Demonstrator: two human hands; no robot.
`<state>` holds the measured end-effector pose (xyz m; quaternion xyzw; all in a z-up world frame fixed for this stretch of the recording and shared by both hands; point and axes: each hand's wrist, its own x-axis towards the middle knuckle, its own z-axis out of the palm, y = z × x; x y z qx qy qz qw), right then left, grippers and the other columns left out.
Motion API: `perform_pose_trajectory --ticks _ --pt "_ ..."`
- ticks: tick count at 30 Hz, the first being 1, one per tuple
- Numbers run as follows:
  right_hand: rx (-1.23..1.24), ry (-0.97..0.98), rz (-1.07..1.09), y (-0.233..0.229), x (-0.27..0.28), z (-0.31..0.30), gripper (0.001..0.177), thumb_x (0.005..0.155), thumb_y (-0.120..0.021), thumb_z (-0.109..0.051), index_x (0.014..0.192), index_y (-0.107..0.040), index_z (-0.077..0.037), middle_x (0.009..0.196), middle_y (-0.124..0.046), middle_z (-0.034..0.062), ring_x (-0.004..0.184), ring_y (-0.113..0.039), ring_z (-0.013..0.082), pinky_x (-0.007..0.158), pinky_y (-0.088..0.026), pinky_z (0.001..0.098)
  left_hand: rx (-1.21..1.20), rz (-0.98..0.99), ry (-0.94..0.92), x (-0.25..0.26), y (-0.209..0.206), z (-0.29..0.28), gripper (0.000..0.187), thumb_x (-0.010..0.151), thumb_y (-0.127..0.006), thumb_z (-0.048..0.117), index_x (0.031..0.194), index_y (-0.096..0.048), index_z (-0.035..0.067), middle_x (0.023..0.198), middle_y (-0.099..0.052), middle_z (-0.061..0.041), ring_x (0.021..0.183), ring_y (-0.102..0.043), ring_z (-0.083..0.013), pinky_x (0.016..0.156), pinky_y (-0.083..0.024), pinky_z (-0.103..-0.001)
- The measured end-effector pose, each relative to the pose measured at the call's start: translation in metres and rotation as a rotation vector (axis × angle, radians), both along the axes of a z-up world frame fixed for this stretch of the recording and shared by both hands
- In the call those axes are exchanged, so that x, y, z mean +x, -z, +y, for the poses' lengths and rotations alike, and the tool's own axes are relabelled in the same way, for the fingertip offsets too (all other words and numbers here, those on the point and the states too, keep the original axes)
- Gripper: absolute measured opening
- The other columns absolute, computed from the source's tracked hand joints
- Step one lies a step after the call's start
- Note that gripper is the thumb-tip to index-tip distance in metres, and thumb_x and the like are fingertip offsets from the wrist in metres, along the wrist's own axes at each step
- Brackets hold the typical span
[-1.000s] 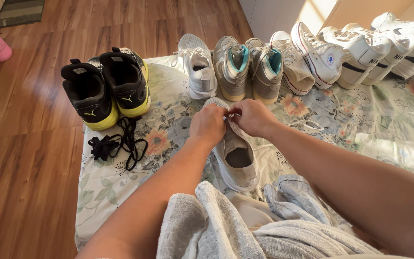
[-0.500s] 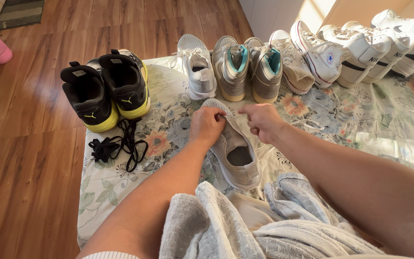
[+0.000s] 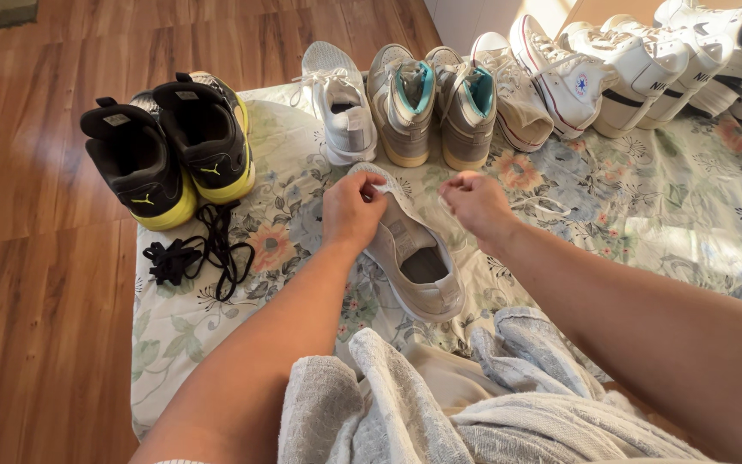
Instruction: The person unlaces a black and yellow sneaker, then removes the laces from a white sneaker. They re-lace the white sneaker by threading the laces through the eyelets and tying them. The person then removes the laces from the second white sneaker.
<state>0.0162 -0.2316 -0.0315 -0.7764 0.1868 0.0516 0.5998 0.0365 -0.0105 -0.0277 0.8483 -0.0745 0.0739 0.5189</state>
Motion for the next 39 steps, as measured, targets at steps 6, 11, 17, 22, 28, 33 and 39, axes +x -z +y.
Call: perform_pose_trajectory --ticks 6,11,17,22,28,33,39 --pt "-1.159 0.019 -0.618 -0.045 -0.011 0.006 0.071 0.082 -0.09 -0.035 0.14 -0.058 -0.01 0.132 -0.055 0.0231 0.117 -0.057 0.0406 0.094 -0.046 0.0518 -0.119 -0.023 -0.274 -0.012 -0.022 0.017 0.039 0.086 -0.071 0.02 0.124 -0.069 0.012 0.106 -0.066 -0.01 0.098 -0.062 -0.0243 0.089 -0.052 -0.036" --pt "-0.644 -0.499 0.036 -0.068 -0.03 0.037 0.093 0.076 -0.083 -0.046 0.152 -0.037 -0.019 0.139 -0.058 0.0202 0.12 -0.064 0.0357 0.1 -0.049 0.0427 0.182 0.155 -0.102 -0.063 -0.024 0.023 0.096 0.072 -0.089 0.051 0.144 -0.045 0.005 0.137 -0.047 -0.025 0.131 -0.041 -0.0413 0.107 -0.035 -0.048" --pt "-0.731 -0.613 0.076 -0.06 -0.038 0.053 0.082 0.08 -0.074 -0.041 0.153 -0.043 -0.02 0.124 -0.07 0.0247 0.113 -0.069 0.0396 0.098 -0.054 0.0457 0.116 0.361 0.007 -0.079 -0.02 0.016 0.103 0.069 -0.083 0.052 0.147 -0.043 -0.002 0.14 -0.055 -0.027 0.132 -0.053 -0.0386 0.107 -0.044 -0.042" --pt "-0.661 -0.832 -0.159 -0.059 -0.038 0.033 0.091 0.07 -0.082 -0.037 0.151 -0.041 -0.025 0.133 -0.06 0.0243 0.112 -0.067 0.0404 0.092 -0.054 0.0443 0.074 0.383 -0.038 -0.084 -0.029 0.021 0.075 0.071 -0.076 0.042 0.133 -0.063 0.002 0.115 -0.071 -0.023 0.109 -0.07 -0.0356 0.095 -0.053 -0.04" --pt "-0.784 -0.7 -0.325 -0.046 -0.044 0.039 0.035 0.083 -0.073 -0.017 0.117 -0.076 -0.023 0.15 -0.058 0.0126 0.116 -0.069 0.0325 0.096 -0.054 0.0413 0.079 0.457 -0.125 -0.093 -0.043 0.019 0.044 0.074 -0.076 0.04 0.098 -0.073 0.003 0.088 -0.076 -0.019 0.088 -0.074 -0.0342 0.081 -0.055 -0.042" --pt "-0.368 -0.52 -0.356 -0.062 -0.05 0.049 0.034 0.082 -0.071 -0.02 0.116 -0.072 -0.015 0.121 -0.075 0.0103 0.107 -0.073 0.0244 0.091 -0.057 0.0409 0.02 0.311 -0.23 -0.097 -0.047 0.03 0.031 0.079 -0.071 0.034 0.086 -0.07 0.004 0.076 -0.075 -0.016 0.07 -0.075 -0.0311 0.069 -0.056 -0.041" --pt "-0.362 -0.64 0.433 -0.095 -0.053 0.067 0.029 0.094 -0.069 -0.018 0.119 -0.058 -0.008 0.099 -0.077 0.0169 0.068 -0.072 0.0246 0.065 -0.057 0.0447 -0.073 0.279 -0.286 -0.107 -0.059 0.054 0.023 0.083 -0.07 0.023 0.087 -0.065 0.001 0.078 -0.076 -0.012 0.068 -0.076 -0.0213 0.062 -0.057 -0.037"
